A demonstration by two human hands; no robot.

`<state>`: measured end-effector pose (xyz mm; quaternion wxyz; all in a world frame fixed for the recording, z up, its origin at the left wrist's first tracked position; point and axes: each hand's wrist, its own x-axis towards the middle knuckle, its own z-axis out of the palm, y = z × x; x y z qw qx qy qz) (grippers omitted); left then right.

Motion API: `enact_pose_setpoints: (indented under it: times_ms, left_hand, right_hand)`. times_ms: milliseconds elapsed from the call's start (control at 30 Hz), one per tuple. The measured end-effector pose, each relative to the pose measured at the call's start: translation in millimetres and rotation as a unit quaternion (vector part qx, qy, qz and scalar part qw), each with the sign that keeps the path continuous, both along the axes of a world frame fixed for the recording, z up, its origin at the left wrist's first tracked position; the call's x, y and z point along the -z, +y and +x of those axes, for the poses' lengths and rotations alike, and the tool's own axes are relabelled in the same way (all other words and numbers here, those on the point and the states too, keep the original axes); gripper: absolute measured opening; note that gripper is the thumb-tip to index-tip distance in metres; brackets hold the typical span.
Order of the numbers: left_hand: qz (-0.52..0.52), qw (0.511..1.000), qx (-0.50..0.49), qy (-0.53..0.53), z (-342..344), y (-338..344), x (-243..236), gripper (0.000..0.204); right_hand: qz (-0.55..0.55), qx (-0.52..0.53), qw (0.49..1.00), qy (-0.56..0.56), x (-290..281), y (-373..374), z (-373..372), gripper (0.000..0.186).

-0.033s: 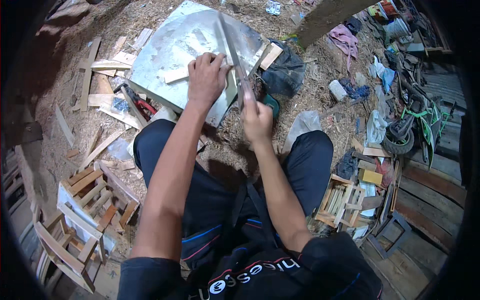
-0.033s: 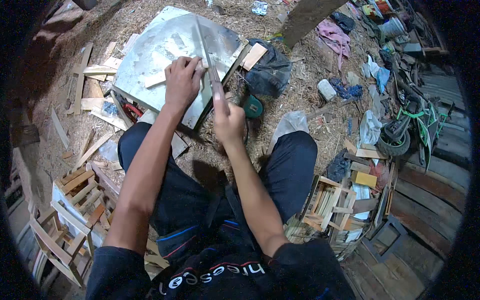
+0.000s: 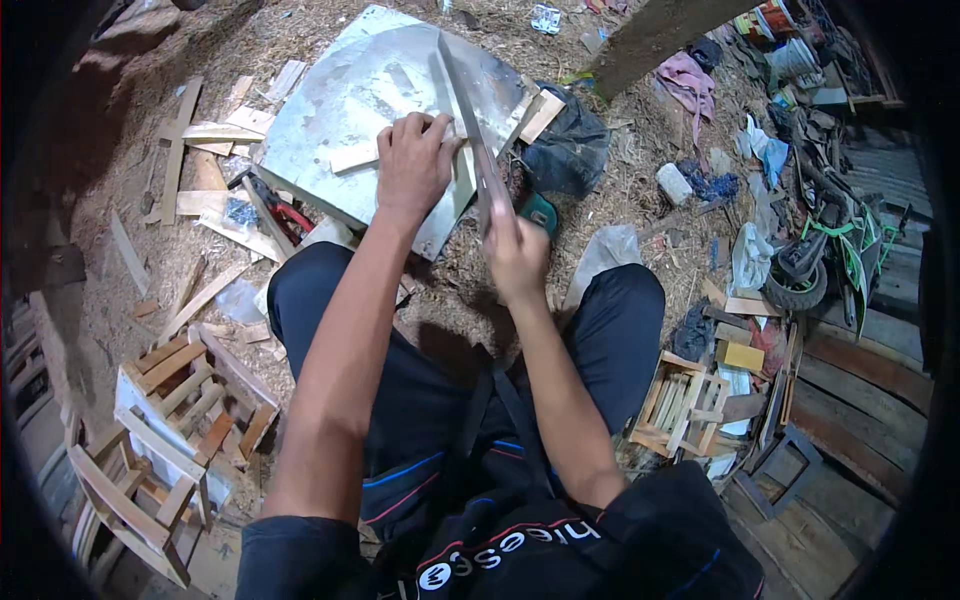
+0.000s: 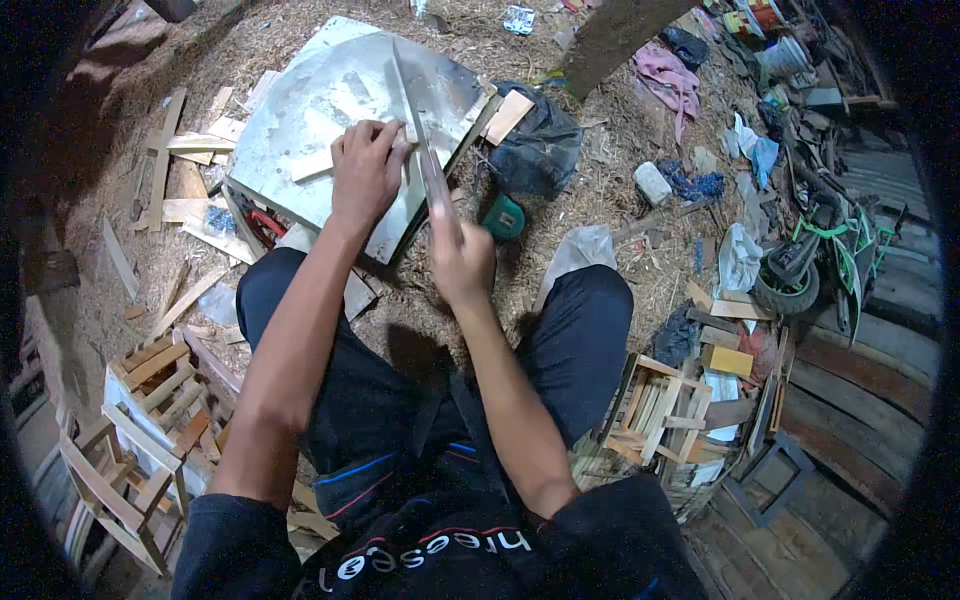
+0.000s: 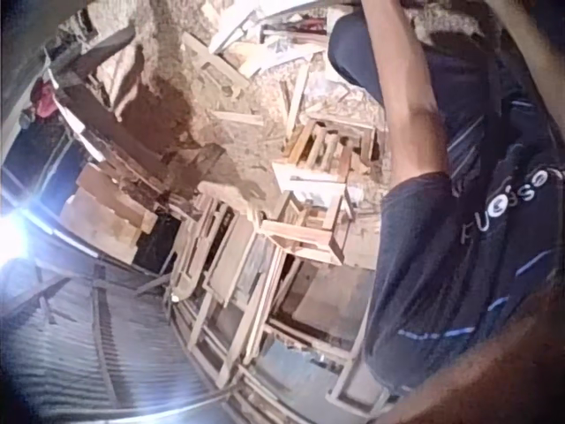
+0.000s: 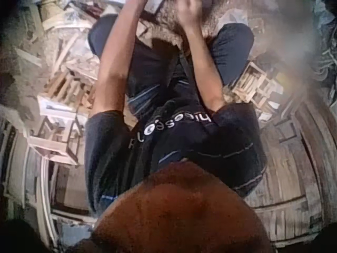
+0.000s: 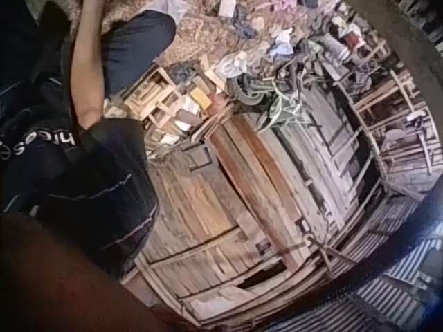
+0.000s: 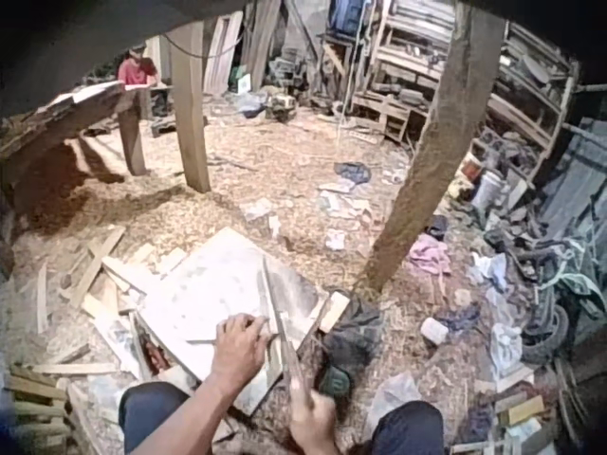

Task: Measure, cut, and assemble small wooden pieces to create a frame structure.

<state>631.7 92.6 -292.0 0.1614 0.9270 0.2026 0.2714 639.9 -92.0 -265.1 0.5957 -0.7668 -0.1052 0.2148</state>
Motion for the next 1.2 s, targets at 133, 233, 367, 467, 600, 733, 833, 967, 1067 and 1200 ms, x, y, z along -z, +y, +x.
enact_pose_setpoints:
  times_ms: [133,233,367,467,600,733,833,967,1067,1200]
  left_hand:
    - [0.009,1.0,0.003,0.002,1,-1,1,0.032]
    - [0.007,1.0,0.001,0.005,0,-3,-2,0.032]
    - [-0.002,1.0,0.004,0.0,1,-8,-5,0.032]
    - [-0.001,1.0,-0.002,0.011,0,-2,-6,0.032]
    - [0.009,1.0,0.001,0.001,5,-2,-1,0.034]
    - [0.016,1.0,0.003,-0.01,4,-4,0,0.034]
    - [0.002,1.0,0.006,-0.006,8,-1,-1,0.033]
    - [0.008,1.0,-0.005,-0.007,-5,4,-3,0.032]
    - [0.001,1.0,0.005,-0.003,1,-4,-6,0.031]
    - [-0.003,1.0,0.007,0.012,4,-7,-2,0.03]
  right_hand:
    - [0.014,0.016,1.0,0.008,7,-85,-65,0.048]
    - [0.016,0.024,0.999,-0.035,1,-60,-57,0.046]
    - [-0.013,0.014,0.999,-0.049,6,18,16,0.055]
    - [0.025,-0.004,0.999,-0.035,18,-17,-11,0.052]
    - [0.039,0.017,0.999,0.007,3,-77,-63,0.05]
    - [0.028,0.008,0.997,-0.075,17,-14,-8,0.049]
    - [-0.016,0.013,0.998,-0.052,10,18,21,0.052]
    - [0.012,-0.022,1.0,-0.013,1,-58,-47,0.044]
    - [-0.006,0.012,1.0,0.018,-2,-87,-63,0.041]
    - [0.06,-0.011,0.997,-0.039,14,-7,3,0.053]
